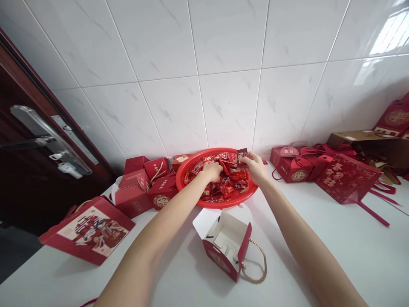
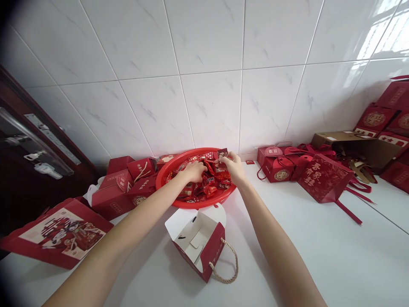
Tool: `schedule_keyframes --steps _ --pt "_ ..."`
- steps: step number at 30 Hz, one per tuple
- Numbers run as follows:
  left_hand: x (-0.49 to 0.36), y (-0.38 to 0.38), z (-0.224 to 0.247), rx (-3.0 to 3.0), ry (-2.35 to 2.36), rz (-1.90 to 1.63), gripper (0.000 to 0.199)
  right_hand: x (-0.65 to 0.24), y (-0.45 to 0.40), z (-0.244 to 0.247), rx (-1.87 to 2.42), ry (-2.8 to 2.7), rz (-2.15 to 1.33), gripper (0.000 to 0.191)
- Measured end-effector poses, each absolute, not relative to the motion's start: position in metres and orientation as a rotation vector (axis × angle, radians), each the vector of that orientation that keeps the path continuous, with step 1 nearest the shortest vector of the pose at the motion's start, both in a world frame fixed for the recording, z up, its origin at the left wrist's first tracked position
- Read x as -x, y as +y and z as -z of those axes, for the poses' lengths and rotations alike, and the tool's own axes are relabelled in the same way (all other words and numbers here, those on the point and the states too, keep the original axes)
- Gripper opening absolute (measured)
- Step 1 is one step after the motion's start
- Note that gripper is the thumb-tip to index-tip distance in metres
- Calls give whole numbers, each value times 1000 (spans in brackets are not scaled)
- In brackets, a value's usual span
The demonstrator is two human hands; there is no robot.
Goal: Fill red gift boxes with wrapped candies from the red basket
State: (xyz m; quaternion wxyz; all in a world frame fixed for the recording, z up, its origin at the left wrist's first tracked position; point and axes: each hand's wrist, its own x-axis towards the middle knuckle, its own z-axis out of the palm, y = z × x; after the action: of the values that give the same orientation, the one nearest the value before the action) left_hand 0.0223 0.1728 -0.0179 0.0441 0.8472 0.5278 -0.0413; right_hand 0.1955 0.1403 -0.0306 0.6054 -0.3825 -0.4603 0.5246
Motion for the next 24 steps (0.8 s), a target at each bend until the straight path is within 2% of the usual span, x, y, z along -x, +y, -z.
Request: schedule_keyframes --steps 3,8,14,20,24 --pt "-23 171 18 -2609 1571 201 38 -195 140 31 887 -1067 -1204 21" --pt "-29 168 24 -2611 1501 312 17 -195 139 29 888 -1069 -1208 22" --pt "-35 170 34 -2595 1512 299 14 -195 139 29 888 -1099 -1200 25" --pt "-33 174 33 -2467 1528 122 24 -195 141 31 863 -1093 -1198 29" --pt "-24 179 24 -2396 1479 -209 24 -194 141 31 854 -1073 -1171 29"
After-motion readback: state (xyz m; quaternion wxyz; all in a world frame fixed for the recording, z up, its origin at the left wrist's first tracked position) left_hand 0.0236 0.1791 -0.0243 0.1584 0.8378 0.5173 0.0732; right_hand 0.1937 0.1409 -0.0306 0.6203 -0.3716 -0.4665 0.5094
